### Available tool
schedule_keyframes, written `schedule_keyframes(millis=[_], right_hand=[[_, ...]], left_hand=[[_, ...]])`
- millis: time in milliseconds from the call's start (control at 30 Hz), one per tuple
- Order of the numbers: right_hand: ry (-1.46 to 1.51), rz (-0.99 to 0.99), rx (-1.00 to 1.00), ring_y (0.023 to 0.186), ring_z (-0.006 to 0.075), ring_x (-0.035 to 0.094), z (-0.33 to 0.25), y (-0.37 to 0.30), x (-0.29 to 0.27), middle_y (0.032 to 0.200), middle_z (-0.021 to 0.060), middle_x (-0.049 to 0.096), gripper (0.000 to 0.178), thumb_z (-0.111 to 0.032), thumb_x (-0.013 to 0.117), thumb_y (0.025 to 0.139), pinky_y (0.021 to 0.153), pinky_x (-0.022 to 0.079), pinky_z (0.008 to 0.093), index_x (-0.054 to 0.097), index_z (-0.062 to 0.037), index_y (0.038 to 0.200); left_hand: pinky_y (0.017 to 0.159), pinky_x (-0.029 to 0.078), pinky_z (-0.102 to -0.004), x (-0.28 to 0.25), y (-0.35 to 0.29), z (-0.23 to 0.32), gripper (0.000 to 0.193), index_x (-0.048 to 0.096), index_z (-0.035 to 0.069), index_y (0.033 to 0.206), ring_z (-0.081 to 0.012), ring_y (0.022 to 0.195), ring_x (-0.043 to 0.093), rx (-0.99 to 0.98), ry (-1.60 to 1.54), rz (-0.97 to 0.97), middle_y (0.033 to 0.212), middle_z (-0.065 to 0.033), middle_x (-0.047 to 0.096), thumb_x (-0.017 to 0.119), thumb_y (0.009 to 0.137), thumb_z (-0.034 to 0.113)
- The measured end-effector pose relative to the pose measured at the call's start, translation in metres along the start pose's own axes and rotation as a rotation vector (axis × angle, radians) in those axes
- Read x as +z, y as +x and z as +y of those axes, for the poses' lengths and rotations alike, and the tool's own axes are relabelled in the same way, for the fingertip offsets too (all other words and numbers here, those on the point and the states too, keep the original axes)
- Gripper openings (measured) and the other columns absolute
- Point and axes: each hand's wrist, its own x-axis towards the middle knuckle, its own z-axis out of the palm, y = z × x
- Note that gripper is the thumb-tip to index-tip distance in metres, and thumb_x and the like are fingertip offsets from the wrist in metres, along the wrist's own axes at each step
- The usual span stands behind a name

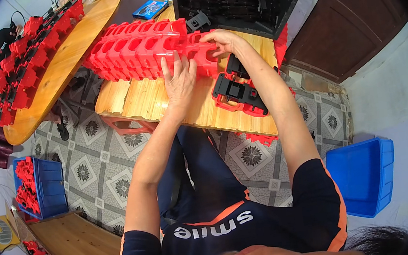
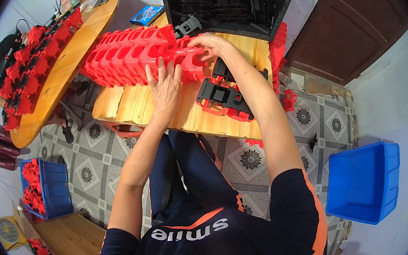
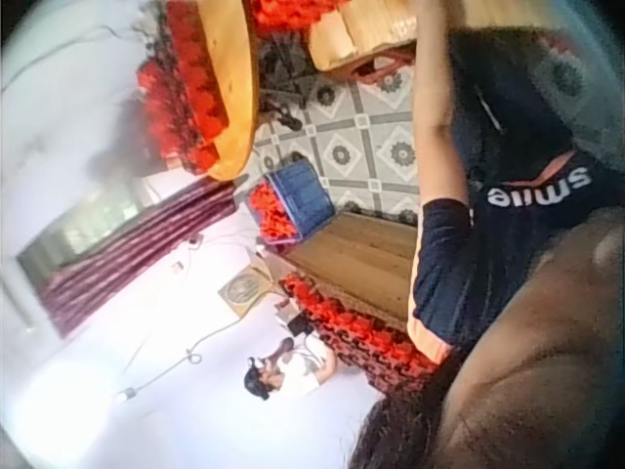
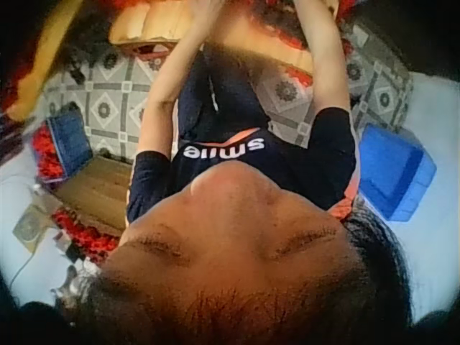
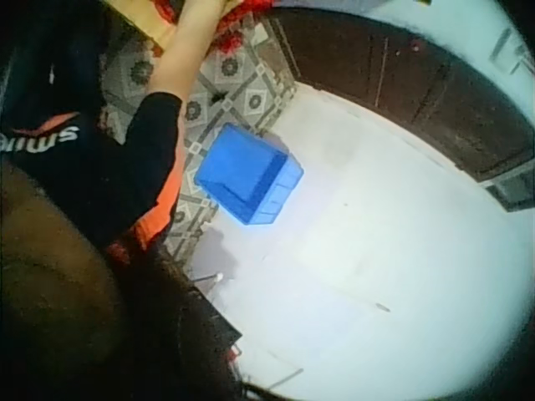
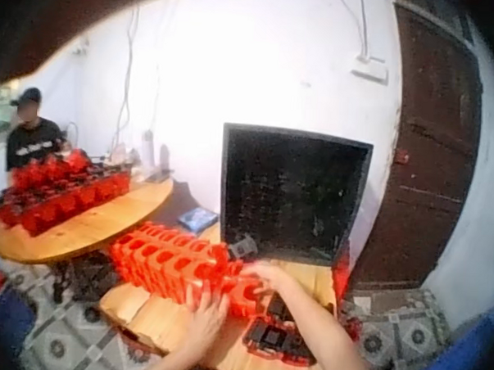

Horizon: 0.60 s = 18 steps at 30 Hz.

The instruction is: Assembling plastic chassis components into red toy car body frames.

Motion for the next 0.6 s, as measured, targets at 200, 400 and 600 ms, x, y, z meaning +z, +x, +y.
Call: schedule_keyframes(millis=[200, 400, 600], right_hand=[[0.122, 0.174, -0.094, 0.078, 0.0255, 0.067, -0.002, 0.004, -0.010, 0.089, 0.0116, 0.069, 0.021, -0.011, 0.067, 0.073, 0.074, 0.054, 0.0483, 0.066, -0.0071, 0.094], [0.651, 0.138, -0.354, 0.081, 0.0301, 0.068, -0.020, -0.010, -0.038, 0.089, 0.0162, 0.069, 0.015, -0.010, 0.062, 0.080, 0.074, 0.057, 0.0469, 0.064, -0.0004, 0.092], [0.214, -0.199, -0.806, 0.089, 0.0146, 0.068, -0.076, -0.109, 0.035, 0.098, 0.0085, 0.070, 0.014, -0.007, 0.064, 0.088, 0.083, 0.054, 0.0292, 0.068, 0.0009, 0.099]], left_hand=[[0.114, 0.017, -0.0596, 0.004, 0.005, 0.004, 0.012, 0.052, 0.013, 0.092, -0.0267, 0.132, 0.043, -0.018, 0.131, -0.105, 0.108, -0.0061, 0.058, 0.055, 0.080, 0.016], [0.114, 0.020, -0.0566, -0.017, 0.006, 0.006, 0.034, 0.057, 0.007, 0.118, -0.0277, 0.130, 0.043, 0.020, -0.012, 0.027, 0.126, -0.0086, 0.057, 0.055, 0.087, 0.021], [0.106, 0.032, -0.0507, -0.083, 0.066, -0.007, 0.104, 0.014, 0.001, 0.151, -0.0350, 0.130, 0.043, -0.592, -1.162, 0.215, 0.141, -0.0225, 0.043, 0.078, 0.078, 0.037]])
